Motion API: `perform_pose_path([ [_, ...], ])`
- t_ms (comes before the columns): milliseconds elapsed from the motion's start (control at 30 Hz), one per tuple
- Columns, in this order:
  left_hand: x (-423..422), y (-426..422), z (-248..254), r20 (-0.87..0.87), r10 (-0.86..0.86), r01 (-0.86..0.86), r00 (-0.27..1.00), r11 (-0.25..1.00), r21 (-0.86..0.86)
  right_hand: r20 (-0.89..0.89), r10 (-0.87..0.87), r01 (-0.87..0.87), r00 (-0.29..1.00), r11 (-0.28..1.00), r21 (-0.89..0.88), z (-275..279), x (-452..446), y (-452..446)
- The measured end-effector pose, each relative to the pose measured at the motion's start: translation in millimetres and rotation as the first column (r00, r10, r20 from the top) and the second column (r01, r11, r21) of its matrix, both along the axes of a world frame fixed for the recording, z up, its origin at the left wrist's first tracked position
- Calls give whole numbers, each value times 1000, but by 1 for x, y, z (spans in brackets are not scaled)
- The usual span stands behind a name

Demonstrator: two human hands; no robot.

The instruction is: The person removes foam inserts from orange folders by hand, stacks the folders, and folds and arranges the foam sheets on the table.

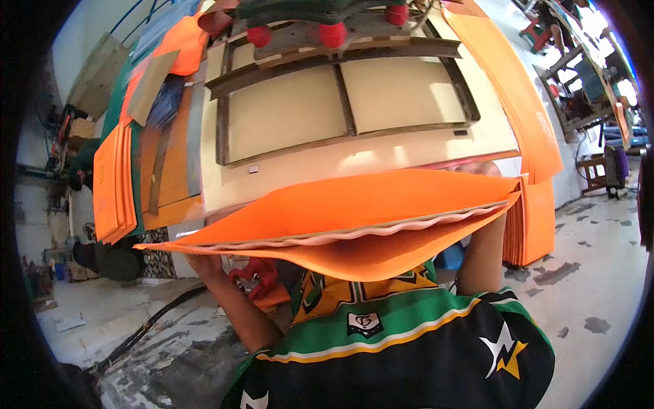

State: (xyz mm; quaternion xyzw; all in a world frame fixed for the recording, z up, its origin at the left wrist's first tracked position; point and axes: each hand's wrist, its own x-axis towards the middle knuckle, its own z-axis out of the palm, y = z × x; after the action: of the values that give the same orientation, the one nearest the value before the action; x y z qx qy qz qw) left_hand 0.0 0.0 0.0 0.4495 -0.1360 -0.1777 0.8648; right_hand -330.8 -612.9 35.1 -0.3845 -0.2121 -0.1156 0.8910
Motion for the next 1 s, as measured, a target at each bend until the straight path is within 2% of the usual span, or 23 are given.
perform_pose_path([
  [67, -12, -18, 8, 107, 148, -147, 983, 989, -20, -287, -294, 234, 912, 946, -226, -22, -11, -11],
  [100, -11, -26, 15, 110, 159, -156, 981, 987, -31, -277, -471, 374, 837, 863, -339, 24, -1, 15],
  [133, -14, -37, 30, 123, 180, -184, 976, 982, 28, -263, -632, 484, 729, 748, -454, 73, 10, 43],
  [167, -18, -49, 46, 134, 199, -211, 971, 974, 87, -302, -631, 536, 715, 771, -343, 85, 19, 57],
  [233, -20, -67, 63, 169, 216, -236, 962, 966, 109, -264, -602, 497, 753, 785, -370, 87, 27, 50],
  [300, -20, -72, 66, 147, 165, -181, 975, 978, 101, -227, -563, 452, 795, 798, -399, 88, 33, 43],
  [367, -20, -76, 67, 144, 204, -224, 968, 964, 142, -235, -679, 542, 696, 711, -448, 85, 38, 45],
  [433, -19, -78, 69, 148, 260, -285, 954, 941, 184, -193, -727, 539, 659, 636, -552, 90, 43, 44],
  [500, -15, -89, 70, 191, 260, -293, 947, 941, 171, -91, -752, 589, 653, 579, -564, 85, 49, 38],
  [567, -15, -97, 73, 171, 311, -341, 935, 921, 187, -125, -781, 599, 612, 561, -571, 86, 52, 43],
  [633, -14, -103, 73, 153, 360, -386, 920, 901, 199, -93, -758, 597, 646, 577, -557, 82, 55, 41],
  [733, -12, -109, 74, 150, 392, -416, 908, 887, 200, -73, -796, 571, 601, 492, -658, 83, 60, 44],
  [867, -7, -102, 64, 140, 371, -393, 918, 895, 210, -54, -801, 539, 596, 449, -713, 84, 60, 44],
  [1000, -15, -113, 78, 166, 413, -442, 896, 866, 234, -85, -777, 513, 624, 489, -705, 82, 58, 39],
])
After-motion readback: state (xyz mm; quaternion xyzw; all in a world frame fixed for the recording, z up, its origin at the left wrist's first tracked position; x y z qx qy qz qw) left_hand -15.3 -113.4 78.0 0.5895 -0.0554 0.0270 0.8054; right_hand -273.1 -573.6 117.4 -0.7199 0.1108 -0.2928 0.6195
